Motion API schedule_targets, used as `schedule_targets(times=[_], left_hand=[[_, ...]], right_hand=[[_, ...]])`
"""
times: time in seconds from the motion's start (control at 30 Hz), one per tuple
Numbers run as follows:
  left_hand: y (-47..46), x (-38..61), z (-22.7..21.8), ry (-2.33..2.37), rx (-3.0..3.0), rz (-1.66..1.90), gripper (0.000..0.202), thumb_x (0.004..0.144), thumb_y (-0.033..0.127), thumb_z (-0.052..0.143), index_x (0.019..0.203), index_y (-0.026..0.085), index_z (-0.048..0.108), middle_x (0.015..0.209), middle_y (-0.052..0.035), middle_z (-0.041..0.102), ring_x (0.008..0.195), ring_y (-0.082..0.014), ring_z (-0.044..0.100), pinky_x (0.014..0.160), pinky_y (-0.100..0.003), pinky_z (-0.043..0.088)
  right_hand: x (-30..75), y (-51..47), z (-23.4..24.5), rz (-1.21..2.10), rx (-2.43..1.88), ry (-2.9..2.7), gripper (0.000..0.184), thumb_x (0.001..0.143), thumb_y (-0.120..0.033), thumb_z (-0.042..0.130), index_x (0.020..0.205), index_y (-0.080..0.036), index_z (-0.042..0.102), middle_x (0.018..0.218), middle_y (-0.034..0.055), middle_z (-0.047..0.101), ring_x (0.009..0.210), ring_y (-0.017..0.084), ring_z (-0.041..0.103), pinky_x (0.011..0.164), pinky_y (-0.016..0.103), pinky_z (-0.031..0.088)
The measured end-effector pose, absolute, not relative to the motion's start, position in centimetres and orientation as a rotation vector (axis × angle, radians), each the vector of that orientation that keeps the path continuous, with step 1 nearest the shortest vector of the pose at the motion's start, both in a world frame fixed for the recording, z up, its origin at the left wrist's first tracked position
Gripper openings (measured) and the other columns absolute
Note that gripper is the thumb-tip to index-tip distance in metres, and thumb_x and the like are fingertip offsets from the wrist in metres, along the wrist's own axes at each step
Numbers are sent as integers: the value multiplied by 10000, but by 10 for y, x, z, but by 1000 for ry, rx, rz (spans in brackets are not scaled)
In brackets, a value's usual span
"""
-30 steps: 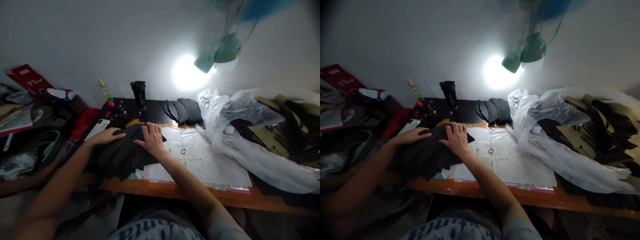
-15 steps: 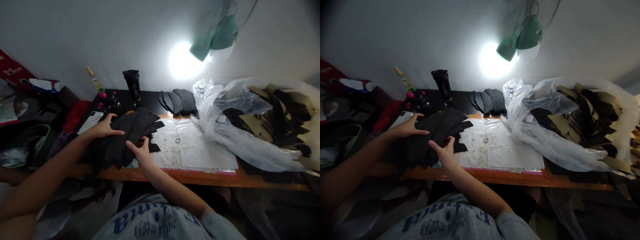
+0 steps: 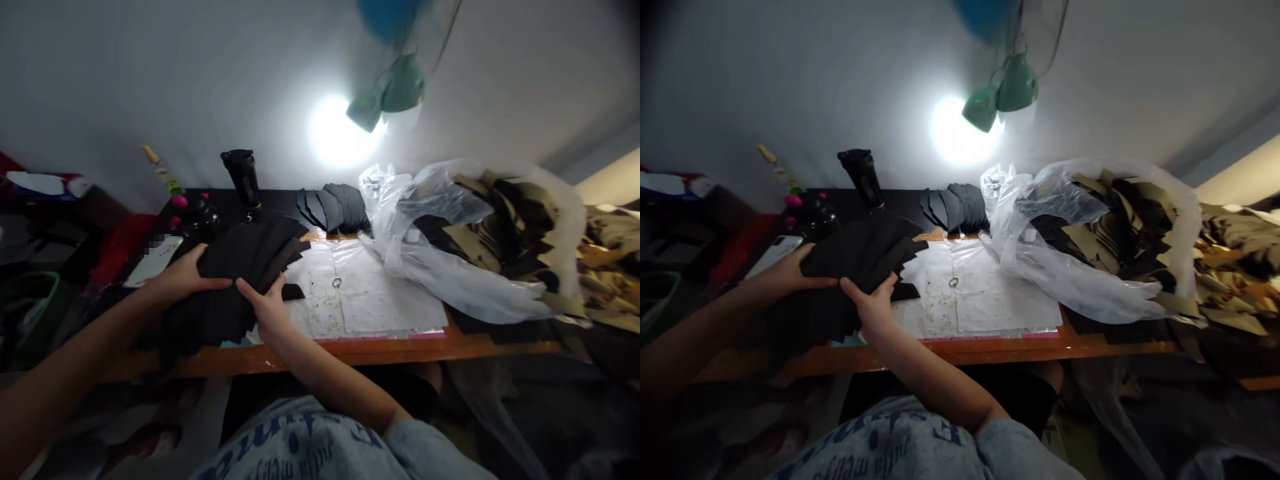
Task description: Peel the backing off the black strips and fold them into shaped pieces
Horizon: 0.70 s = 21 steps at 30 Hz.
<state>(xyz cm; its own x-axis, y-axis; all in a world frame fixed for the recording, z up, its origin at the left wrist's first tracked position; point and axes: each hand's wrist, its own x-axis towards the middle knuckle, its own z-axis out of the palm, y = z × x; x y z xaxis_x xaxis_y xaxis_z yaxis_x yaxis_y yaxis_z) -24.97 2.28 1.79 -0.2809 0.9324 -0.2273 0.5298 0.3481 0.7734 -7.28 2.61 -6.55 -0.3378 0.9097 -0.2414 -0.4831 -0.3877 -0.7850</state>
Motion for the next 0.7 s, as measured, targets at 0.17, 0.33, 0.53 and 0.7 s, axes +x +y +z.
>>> schedule_targets(times=[0.17,0.33,0.53,0.7], left_hand=[[33,-232,30,1926,1078,1001,933,463,420,986,1288,218,600,1178,-67,718,1028,-269,697,842,-406,621],[45,-167,28,1482,879,1278,929,462,299,986,1300,201,598,1191,-74,720,1034,-245,707,860,-334,622],[68,-96,-35,1209,752,1149,765,590,357,935,1254,170,604,1206,-110,717,1044,-263,717,930,-374,609],[79,-85,-75,1533,860,898,844,652,447,905,1341,132,531,1317,-191,651,1198,-323,656,1035,-470,548]], right_hand=[[-55,51,-39,1773,-856,-899,1041,659,-526,892,1467,-267,288,1400,87,564,1322,269,539,1141,486,459],[9,62,0,1300,-998,-1371,944,818,-565,755,1532,-209,249,1480,154,486,1403,330,449,1200,527,349],[78,75,-10,884,-1599,-1724,975,898,-615,614,1570,-27,223,1397,319,477,1364,481,432,1106,648,352],[103,88,-57,1035,-1963,-1735,864,948,-633,518,1582,-97,277,1493,296,417,1397,488,397,1094,688,330]])
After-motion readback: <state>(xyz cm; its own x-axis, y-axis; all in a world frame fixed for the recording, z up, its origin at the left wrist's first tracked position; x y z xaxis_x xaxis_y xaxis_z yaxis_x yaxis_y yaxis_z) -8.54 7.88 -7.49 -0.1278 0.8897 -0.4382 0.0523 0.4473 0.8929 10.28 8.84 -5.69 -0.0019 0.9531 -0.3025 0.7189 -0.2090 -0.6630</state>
